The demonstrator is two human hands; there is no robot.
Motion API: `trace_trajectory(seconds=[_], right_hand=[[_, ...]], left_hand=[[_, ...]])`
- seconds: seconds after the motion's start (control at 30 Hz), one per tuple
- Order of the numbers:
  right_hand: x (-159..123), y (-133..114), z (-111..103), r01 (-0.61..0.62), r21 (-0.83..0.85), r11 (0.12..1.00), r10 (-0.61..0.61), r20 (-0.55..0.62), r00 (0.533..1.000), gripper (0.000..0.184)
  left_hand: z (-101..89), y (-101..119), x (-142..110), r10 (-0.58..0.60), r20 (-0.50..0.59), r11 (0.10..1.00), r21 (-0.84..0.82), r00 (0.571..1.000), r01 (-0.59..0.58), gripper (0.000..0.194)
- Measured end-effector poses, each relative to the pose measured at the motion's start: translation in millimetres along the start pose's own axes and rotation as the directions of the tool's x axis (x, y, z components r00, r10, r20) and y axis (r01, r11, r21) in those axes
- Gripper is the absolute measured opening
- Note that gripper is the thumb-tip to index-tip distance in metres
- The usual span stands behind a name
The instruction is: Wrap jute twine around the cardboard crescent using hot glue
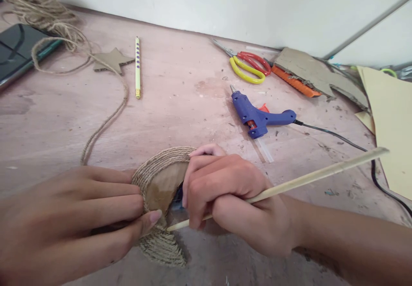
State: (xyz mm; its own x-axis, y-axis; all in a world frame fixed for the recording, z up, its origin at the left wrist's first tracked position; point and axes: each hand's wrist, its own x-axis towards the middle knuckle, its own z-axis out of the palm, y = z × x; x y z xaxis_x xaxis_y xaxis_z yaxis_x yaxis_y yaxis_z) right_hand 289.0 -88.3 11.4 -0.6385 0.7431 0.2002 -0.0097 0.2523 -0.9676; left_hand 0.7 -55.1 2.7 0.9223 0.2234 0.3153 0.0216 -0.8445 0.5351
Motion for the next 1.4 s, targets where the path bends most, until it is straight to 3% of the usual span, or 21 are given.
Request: trace_trajectory(seconds=[0.17,0.5,0.83,1.17,1.4], right_hand=[[-1.8,-2.9,-0.8,-0.033,-0.013,0.999,0.033,-0.016,0.999,0.03],[-3.9,-2.0,-0.3,-0.054,0.034,0.998,0.056,-0.063,0.996,0.04],[-1.6,0.8,3.6,-0.014,0.049,0.999,0.017,-0.062,0.998,0.034],[-3.0,1.1,3.1,-0.014,0.056,0.998,0.02,-0.108,0.994,0.031],[-3.7,2.4,1.7,-0.019,0.063,0.998,0.023,-0.06,0.998,0.033]], left_hand=[[-3.1,-3.6,1.1,-0.049,0.026,0.992,-0.111,0.998,0.052,0.036],[-2.9,-3.0,2.8,-0.025,-0.083,0.999,-0.044,0.996,0.022,0.026],[-5.9,-4.1,2.0,-0.072,0.035,0.995,-0.065,0.997,0.074,0.03],[-7.7,-2.8,5.7,-0.072,0.039,0.997,-0.035,0.997,0.073,0.033],[-6.8,-3.9,4.8,-0.087,0.05,0.993,-0.079,0.995,0.09,0.031]])
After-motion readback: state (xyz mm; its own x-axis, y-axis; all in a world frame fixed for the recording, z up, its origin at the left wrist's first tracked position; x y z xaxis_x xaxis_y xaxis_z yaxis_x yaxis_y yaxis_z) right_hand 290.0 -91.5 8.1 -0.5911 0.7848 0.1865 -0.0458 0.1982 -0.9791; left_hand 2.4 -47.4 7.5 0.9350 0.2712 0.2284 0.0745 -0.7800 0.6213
